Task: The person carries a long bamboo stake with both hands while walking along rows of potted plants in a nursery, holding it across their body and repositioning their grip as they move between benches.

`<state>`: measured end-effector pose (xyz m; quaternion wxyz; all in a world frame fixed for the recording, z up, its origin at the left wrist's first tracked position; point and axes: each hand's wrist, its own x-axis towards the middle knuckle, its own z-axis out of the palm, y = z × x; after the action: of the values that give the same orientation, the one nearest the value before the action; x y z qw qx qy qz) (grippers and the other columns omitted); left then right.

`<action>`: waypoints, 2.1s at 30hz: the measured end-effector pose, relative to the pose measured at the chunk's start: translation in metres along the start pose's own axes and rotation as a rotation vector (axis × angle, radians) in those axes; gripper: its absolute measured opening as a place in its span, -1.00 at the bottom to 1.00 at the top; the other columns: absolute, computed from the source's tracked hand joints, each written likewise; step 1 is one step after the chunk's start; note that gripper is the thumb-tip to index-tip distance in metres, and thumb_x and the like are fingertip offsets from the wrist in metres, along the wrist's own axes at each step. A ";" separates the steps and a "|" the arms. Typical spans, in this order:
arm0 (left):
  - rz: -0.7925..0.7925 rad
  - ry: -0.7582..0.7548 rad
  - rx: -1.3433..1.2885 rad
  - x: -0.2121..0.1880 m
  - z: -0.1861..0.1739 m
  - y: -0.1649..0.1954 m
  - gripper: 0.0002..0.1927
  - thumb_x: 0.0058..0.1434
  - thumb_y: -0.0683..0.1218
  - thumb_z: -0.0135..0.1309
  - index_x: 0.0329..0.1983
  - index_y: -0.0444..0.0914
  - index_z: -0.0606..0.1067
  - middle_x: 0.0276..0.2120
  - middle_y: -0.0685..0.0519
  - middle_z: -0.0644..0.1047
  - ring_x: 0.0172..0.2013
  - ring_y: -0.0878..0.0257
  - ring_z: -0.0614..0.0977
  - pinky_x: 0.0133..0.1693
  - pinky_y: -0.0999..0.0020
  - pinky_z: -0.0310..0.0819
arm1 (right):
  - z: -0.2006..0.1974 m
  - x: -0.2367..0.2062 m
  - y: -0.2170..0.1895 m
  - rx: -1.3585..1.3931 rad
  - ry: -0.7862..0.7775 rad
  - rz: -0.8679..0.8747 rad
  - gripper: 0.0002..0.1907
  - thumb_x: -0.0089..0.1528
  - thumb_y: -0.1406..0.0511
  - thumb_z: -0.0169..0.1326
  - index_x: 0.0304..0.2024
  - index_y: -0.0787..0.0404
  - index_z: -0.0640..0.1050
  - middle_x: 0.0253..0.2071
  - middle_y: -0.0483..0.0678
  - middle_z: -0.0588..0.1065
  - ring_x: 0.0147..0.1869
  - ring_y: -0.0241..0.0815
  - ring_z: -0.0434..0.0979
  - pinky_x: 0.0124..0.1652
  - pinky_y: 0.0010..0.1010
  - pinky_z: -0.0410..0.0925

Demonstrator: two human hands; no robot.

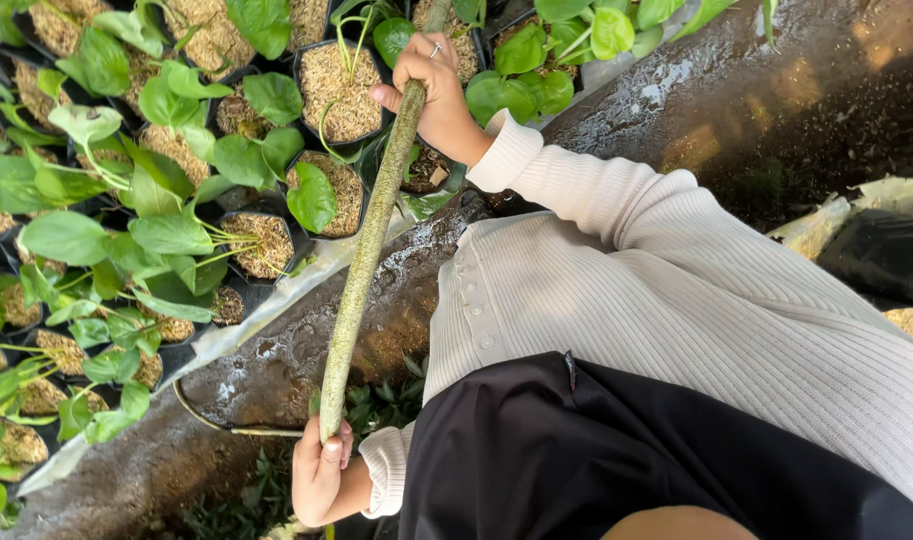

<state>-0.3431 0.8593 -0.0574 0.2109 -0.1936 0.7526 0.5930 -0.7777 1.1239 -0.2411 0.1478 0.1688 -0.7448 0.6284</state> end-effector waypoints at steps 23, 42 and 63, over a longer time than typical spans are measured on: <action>0.050 -0.025 0.138 0.036 0.016 0.042 -0.58 0.45 0.17 -0.19 -0.19 -0.29 0.39 -0.61 0.17 0.34 -0.61 0.41 0.34 -0.52 0.49 0.28 | -0.008 0.064 0.016 -0.038 -0.001 -0.190 -0.45 0.27 0.13 0.40 -0.50 0.15 0.29 -0.45 -0.13 0.24 -0.21 -0.10 0.24 -0.06 -0.23 0.15; -0.081 -0.066 -0.093 0.094 0.032 0.046 -0.56 0.40 0.14 -0.17 -0.14 -0.37 0.34 -0.55 0.07 0.31 -0.59 0.35 0.32 -0.55 0.41 0.26 | -0.007 0.136 0.031 0.081 -0.041 -0.028 -0.47 0.18 0.04 0.35 -0.50 0.11 0.29 -0.39 -0.16 0.22 -0.13 -0.12 0.24 0.11 -0.26 0.14; -0.157 -0.091 -0.066 0.087 0.035 0.035 -0.56 0.39 0.16 -0.20 -0.13 -0.34 0.33 -0.59 0.07 0.30 -0.60 0.33 0.30 -0.53 0.39 0.26 | -0.009 0.121 0.013 0.059 -0.086 -0.012 -0.52 0.19 0.12 0.37 -0.47 0.13 0.32 -0.40 -0.15 0.21 -0.11 -0.10 0.23 0.15 -0.20 0.11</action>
<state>-0.4318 0.8973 -0.0833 0.2841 -0.2316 0.7050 0.6072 -0.8922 1.1264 -0.1984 0.1142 0.2046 -0.7306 0.6413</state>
